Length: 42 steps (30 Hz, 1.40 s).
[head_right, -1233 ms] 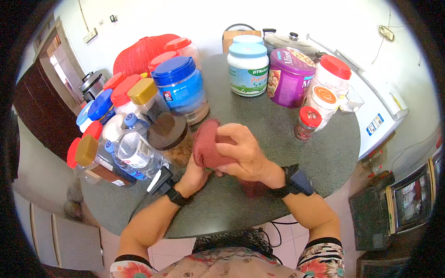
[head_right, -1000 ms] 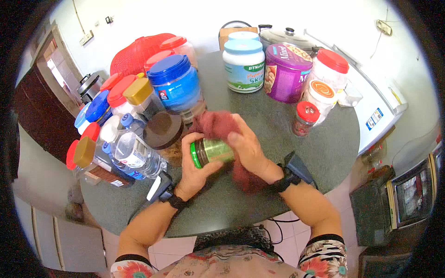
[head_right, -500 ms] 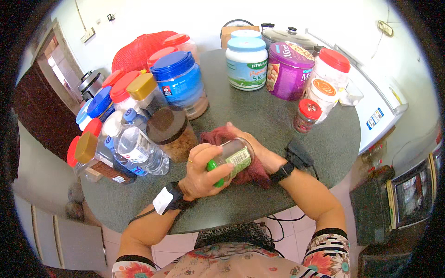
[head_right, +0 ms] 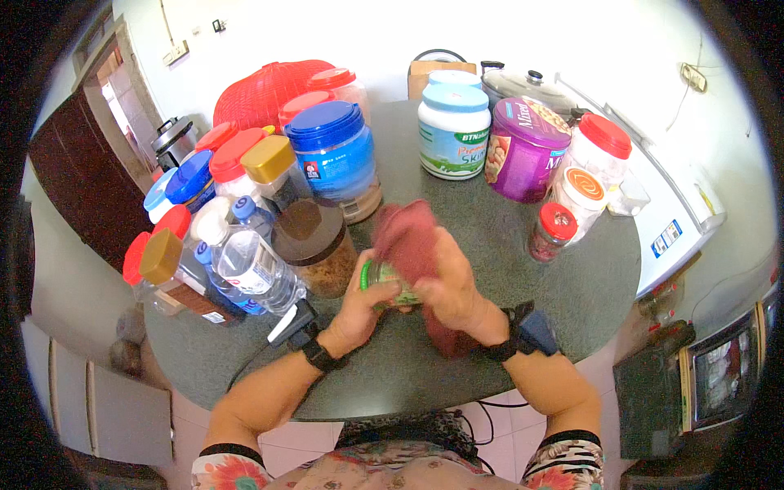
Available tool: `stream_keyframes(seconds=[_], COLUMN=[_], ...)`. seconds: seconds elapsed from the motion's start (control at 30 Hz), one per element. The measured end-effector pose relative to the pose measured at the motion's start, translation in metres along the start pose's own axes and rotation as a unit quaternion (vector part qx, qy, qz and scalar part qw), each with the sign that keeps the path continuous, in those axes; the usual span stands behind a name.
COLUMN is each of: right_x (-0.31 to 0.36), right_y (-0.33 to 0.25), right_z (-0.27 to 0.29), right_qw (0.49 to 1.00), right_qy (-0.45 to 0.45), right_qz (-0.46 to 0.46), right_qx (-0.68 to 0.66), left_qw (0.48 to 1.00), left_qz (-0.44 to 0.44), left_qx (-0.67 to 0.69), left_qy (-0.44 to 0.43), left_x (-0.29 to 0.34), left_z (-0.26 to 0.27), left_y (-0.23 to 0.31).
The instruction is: The person wipes several plastic containers and jars on a table with a cloth, handling each item one at a time to clean the sides and lids.
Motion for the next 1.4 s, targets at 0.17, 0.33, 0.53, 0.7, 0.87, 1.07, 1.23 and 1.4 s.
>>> stream_keyframes(seconds=[0.17,0.33,0.53,0.7,0.87,1.07,1.23,1.4], right_x=[-0.004,-0.011,-0.001,0.002,0.015,0.027,0.025,0.017], right_y=[-0.031,-0.02,0.021,0.038,0.052,0.075,0.058,0.058], right_z=[-0.005,0.0,0.003,0.008,0.005,0.0,-0.002,-0.01], right_qw=[0.933,0.98,0.977,0.929,0.853,0.847,0.854,0.744], right_qy=[-0.193,-0.048,0.032,0.055,-0.034,-0.128,-0.079,-0.026], right_qz=[0.27,0.168,-0.175,-0.329,-0.406,-0.45,-0.426,-0.553], right_qx=[0.141,0.092,-0.119,-0.161,-0.327,-0.252,-0.287,-0.374], left_qw=[0.901,0.98,0.94,0.84,0.701,0.626,0.769,0.914], left_qz=[-0.276,-0.097,-0.214,-0.406,-0.521,-0.592,-0.526,-0.355], left_qx=[-0.225,-0.135,-0.264,-0.36,-0.48,-0.473,-0.36,-0.182], left_qy=[-0.246,-0.108,0.01,-0.007,-0.084,-0.187,-0.052,0.071], left_x=[0.007,-0.001,0.008,0.026,0.041,0.053,0.049,0.035], left_z=[-0.009,-0.004,-0.004,-0.023,-0.039,-0.047,-0.038,-0.024], left_y=[0.02,0.007,0.011,0.027,0.039,0.037,0.037,0.03])
Point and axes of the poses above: each hand's wrist, its own x-axis away from the middle knuckle, its own z-axis out of the back of the hand, y = z × x, the point moved 4 cm from there along -x, towards the middle knuckle, and after that the axes turned 8 degrees about y, right-handed, at the moved point
